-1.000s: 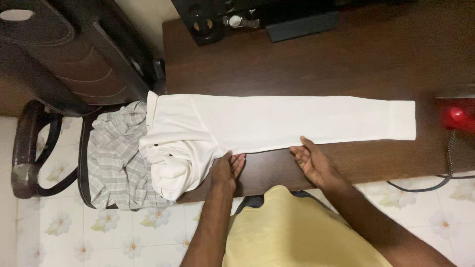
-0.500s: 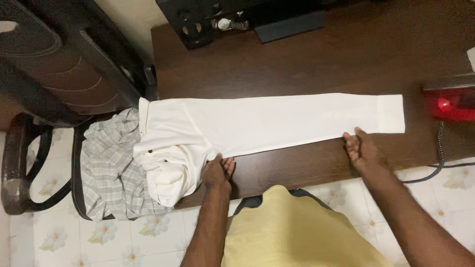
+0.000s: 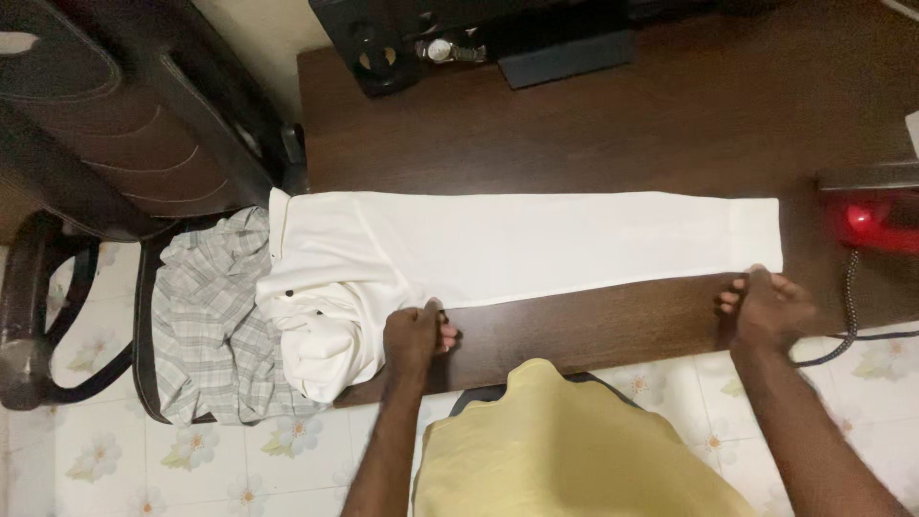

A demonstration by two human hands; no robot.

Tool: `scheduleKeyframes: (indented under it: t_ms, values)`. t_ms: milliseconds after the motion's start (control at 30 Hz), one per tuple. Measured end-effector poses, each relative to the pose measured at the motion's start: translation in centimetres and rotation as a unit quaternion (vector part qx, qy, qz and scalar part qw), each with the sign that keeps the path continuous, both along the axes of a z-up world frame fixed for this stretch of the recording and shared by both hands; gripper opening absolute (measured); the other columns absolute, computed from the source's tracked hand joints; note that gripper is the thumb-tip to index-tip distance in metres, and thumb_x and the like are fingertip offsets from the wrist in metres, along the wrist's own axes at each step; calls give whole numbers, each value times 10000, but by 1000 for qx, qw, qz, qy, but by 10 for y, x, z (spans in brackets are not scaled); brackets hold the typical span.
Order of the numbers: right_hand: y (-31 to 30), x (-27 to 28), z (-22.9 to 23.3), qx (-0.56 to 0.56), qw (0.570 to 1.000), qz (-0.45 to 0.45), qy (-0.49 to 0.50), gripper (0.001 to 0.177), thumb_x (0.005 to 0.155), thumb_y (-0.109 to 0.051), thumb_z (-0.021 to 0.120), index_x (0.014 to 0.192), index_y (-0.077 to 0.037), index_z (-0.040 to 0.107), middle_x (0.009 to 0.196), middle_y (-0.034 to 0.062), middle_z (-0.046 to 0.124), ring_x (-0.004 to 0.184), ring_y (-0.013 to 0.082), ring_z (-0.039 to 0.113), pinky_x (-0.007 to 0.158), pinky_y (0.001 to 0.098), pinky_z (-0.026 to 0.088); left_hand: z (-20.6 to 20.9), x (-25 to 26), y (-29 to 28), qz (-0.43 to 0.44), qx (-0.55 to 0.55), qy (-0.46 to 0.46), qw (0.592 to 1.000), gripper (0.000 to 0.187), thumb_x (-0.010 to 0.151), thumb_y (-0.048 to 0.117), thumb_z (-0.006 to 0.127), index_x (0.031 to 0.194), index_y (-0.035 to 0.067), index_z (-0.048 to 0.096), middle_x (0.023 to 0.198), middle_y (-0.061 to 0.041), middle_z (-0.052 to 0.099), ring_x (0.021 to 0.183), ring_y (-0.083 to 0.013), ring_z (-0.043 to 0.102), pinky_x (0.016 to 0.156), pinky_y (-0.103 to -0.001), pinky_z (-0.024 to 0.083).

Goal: The person irons a white long-sleeved shirt on a wooden table. They smooth the fabric, use a red iron to press the sleeves and body, and finally fold the shirt.

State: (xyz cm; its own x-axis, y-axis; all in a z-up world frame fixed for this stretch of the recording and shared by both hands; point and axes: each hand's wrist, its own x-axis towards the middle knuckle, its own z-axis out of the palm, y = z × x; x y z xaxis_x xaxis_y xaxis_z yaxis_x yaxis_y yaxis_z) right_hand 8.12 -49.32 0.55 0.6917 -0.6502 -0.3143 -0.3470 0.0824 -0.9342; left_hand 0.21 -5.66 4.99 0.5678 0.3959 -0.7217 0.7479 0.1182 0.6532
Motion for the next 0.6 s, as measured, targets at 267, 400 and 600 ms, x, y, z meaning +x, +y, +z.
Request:
scheduleKeyframes:
  t_ms: [267, 400, 600]
  values:
    - [91, 3, 39, -367, 856, 364, -1, 418, 1038, -284, 616, 1294, 42, 565, 1283, 269, 600, 1191, 337, 570, 1006, 504, 482, -6, 33, -31, -247, 409, -242, 844, 468, 1013, 293, 593, 1388, 20, 537, 1456, -200, 501, 1365, -331, 439, 1143, -490, 372]
    - [133, 26, 37, -425, 757, 496, -20, 559, 1014, -379, 538, 1425, -1, 509, 1503, 233, 490, 1422, 368, 424, 1184, 545, 336, -19, 68, -52, -393, 412, -195, 799, 637, 1008, 332, 555, 1526, 16, 359, 1644, -213, 221, 1519, -355, 216, 1227, -511, 174]
    - [170, 50, 17, -485, 611, 619, -89, 624, 1055, -403, 375, 1540, -10, 367, 1658, 185, 297, 1519, 331, 260, 1190, 552, 228, -38, 103, -75, -512, 449, -231, 695, 598, 1076, 375, 364, 1583, 66, 285, 1695, -155, 140, 1557, -313, 118, 1245, -527, 102]
